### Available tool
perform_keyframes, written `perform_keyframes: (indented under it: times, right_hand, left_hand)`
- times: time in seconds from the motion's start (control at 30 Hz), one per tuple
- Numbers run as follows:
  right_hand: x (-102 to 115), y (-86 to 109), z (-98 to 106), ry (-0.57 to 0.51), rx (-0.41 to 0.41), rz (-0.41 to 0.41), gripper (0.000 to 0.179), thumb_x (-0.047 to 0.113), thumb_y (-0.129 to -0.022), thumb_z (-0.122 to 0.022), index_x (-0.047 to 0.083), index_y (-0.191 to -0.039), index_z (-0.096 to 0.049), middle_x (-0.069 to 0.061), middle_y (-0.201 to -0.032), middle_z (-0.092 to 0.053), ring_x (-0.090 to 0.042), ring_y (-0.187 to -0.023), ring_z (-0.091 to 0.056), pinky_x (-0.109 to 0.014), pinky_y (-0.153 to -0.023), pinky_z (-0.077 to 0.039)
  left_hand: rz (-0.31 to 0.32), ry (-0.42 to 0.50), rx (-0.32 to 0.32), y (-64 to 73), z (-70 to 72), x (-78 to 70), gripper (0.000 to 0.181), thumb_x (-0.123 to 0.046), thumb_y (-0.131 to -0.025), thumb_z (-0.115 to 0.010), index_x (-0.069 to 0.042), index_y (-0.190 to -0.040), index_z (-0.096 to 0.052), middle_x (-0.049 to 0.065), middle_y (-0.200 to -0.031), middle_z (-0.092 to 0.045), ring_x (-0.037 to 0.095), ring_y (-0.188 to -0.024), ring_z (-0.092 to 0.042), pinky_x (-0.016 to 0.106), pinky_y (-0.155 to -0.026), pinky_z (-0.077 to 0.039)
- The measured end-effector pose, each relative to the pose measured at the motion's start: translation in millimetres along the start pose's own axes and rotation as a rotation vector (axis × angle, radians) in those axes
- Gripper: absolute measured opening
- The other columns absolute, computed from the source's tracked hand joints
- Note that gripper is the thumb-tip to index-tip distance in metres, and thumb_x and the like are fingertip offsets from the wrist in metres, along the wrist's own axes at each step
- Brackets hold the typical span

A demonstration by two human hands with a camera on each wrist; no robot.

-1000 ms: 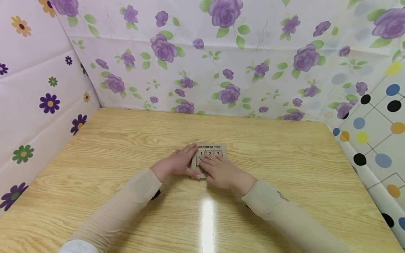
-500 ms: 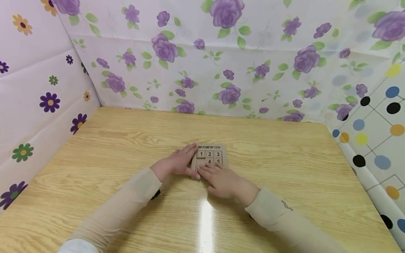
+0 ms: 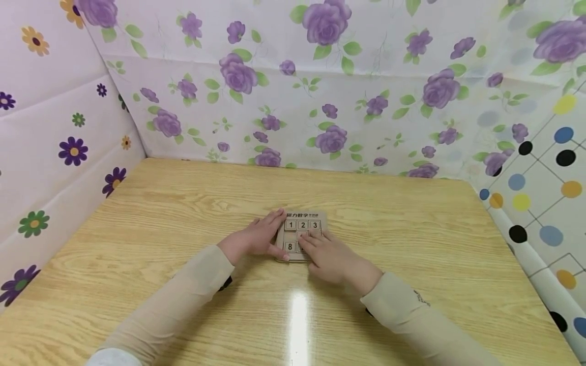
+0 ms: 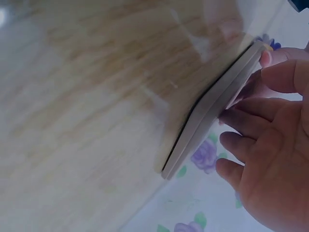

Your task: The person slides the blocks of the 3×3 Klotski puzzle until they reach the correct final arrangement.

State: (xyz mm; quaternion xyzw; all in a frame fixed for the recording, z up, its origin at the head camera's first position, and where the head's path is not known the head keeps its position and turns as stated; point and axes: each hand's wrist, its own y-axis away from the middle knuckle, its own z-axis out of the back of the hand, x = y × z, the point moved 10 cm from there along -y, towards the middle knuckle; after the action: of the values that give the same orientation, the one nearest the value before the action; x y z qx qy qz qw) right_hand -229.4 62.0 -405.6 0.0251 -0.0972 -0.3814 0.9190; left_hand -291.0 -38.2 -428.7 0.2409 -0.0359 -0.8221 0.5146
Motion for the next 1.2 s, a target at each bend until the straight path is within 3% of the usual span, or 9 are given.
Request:
perform_keyframes:
  times: [0.57,0.97,1.2]
  right_hand:
    - [8,-14.6,0,-0.083,0.028,0.030,0.060,0.018,-0.093,-0.049,0.002,-0.148,-0.031,-0.014,-0.154,-0.030,-0.035,-0.144,-0.022,-0.052,-0.118,-0.014]
    - [-8,17.7,7,-0.036,-0.018,-0.014,0.055,0.016,-0.092,-0.051,-0.001,-0.143,-0.038,-0.020,-0.150,-0.035,-0.040,-0.140,-0.028,-0.057,-0.115,-0.018]
    - [-19,23.1,8,-0.041,-0.027,-0.045,0.058,0.014,-0.091,-0.053,-0.004,-0.143,-0.037,-0.022,-0.148,-0.036,-0.040,-0.139,-0.029,-0.057,-0.115,-0.018]
  left_hand:
    - [-0.005,-0.010,0.007,2.3,2.7,-2.6,0.116,-0.061,-0.072,-0.071,-0.010,-0.154,-0.006,0.006,-0.161,0.002,0.026,-0.148,-0.001,0.051,-0.119,-0.008]
    - [-0.002,-0.002,0.007,2.6,3.8,-1.9,0.117,-0.060,-0.072,-0.072,-0.010,-0.154,-0.005,0.006,-0.161,0.002,0.025,-0.148,-0.001,0.050,-0.119,-0.008]
    - [-0.002,0.021,0.010,2.1,1.5,-2.8,0.116,-0.058,-0.072,-0.072,-0.010,-0.154,-0.006,0.007,-0.161,0.003,0.026,-0.148,-0.001,0.050,-0.119,-0.006]
